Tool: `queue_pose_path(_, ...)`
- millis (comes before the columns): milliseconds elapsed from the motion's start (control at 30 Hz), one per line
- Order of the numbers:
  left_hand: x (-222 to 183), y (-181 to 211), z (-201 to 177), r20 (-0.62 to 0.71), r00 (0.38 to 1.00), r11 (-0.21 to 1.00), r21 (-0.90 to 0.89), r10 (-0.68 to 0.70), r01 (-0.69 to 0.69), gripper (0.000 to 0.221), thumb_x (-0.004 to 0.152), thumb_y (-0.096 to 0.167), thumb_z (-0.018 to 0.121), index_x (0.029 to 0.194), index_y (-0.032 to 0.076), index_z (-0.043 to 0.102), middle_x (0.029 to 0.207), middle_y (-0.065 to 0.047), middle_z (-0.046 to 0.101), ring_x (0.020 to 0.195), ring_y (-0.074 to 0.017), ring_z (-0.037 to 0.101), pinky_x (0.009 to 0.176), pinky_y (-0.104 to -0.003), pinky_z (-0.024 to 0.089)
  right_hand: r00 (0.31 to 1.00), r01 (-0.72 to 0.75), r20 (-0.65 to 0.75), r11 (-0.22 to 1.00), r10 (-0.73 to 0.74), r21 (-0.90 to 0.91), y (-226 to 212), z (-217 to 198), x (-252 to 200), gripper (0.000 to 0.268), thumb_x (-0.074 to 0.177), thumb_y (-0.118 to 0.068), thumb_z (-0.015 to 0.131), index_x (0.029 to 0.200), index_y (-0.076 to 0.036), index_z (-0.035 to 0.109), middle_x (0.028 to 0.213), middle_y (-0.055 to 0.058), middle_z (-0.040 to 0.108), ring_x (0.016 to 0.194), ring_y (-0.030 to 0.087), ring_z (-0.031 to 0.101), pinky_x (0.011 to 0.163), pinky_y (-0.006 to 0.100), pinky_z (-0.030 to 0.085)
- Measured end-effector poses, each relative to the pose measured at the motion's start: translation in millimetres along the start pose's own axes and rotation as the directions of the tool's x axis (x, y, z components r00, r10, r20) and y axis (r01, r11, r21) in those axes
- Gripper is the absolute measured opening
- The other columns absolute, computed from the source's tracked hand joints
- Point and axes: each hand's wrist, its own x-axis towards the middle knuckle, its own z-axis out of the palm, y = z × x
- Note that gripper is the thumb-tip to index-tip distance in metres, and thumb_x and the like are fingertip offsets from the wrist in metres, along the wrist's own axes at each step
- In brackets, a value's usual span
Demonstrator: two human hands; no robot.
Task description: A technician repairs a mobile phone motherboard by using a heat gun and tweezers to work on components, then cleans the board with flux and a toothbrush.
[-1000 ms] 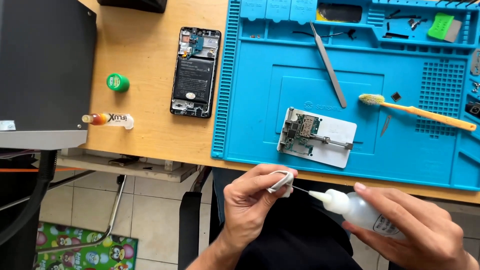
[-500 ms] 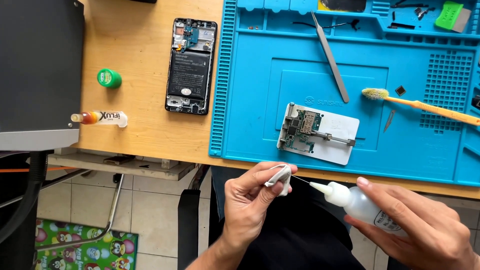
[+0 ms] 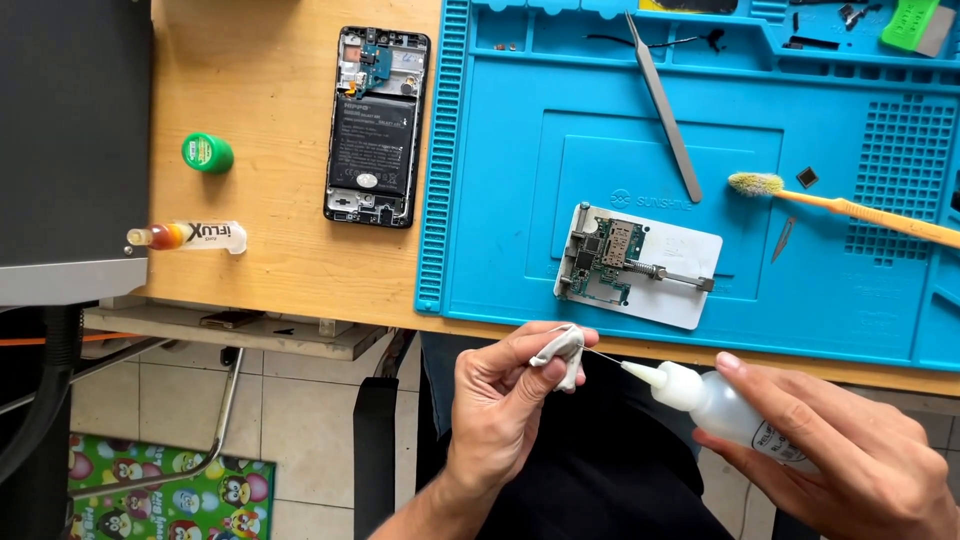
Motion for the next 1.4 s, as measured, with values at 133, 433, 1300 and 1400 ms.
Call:
queue_pose_path(133,0.6,-1.0,-0.6,-0.001,1.000,1.000,-0.020,-0.016,0.016,0.024,0.099,0.011,0.072,0.118,-0.004,0.073,0.116,-0.024,0.072,0.080,-0.0227,0.065,0.078,-0.030,0.059,1.000,0.005,-0.002,1.000,-0.005,0.003,0.6,0.7,0.6,0.069,0.069,-0.035,0.088,0.128,-0.005,0.069,0.117,0.014,0.077,0.091,0.022,0.076,0.080,0.036,0.062)
queue_pose_path(433,16.5,5.5,-4.3,0.020,0.975,0.895,0.392,0.222,-0.212,0.021,0.103,0.006,0.066,0.123,0.006,0.072,0.117,-0.014,0.066,0.086,-0.0161,0.067,0.080,-0.024,0.064,0.954,-0.273,-0.026,0.897,0.300,0.346,38.4,17.9,-29.4,0.078,0.062,-0.025,0.087,0.133,-0.003,0.065,0.124,0.016,0.074,0.098,0.021,0.074,0.089,0.031,0.057)
queue_pose_path(1300,69.5,12.6,30.6,0.565,0.811,-0.474,0.762,0.154,-0.441,0.020,0.103,-0.009,0.058,0.120,-0.008,0.069,0.103,-0.017,0.062,0.084,-0.0270,0.059,0.062,-0.034,0.050,0.850,-0.053,-0.199,0.454,0.488,0.890,107.5,84.7,16.1,0.074,0.103,-0.071,0.050,0.142,-0.012,0.033,0.103,0.021,0.058,0.077,0.031,0.062,0.076,0.041,0.060)
queue_pose_path(1400,62.6,13.4,31.2,0.543,0.828,-0.475,0.771,0.141,-0.425,0.020,0.104,-0.006,0.057,0.121,-0.008,0.068,0.102,-0.015,0.063,0.082,-0.0266,0.060,0.063,-0.035,0.049,0.857,-0.071,-0.186,0.467,0.481,0.882,109.3,84.7,15.8,0.074,0.102,-0.072,0.050,0.141,-0.011,0.034,0.102,0.020,0.059,0.077,0.030,0.063,0.076,0.040,0.060)
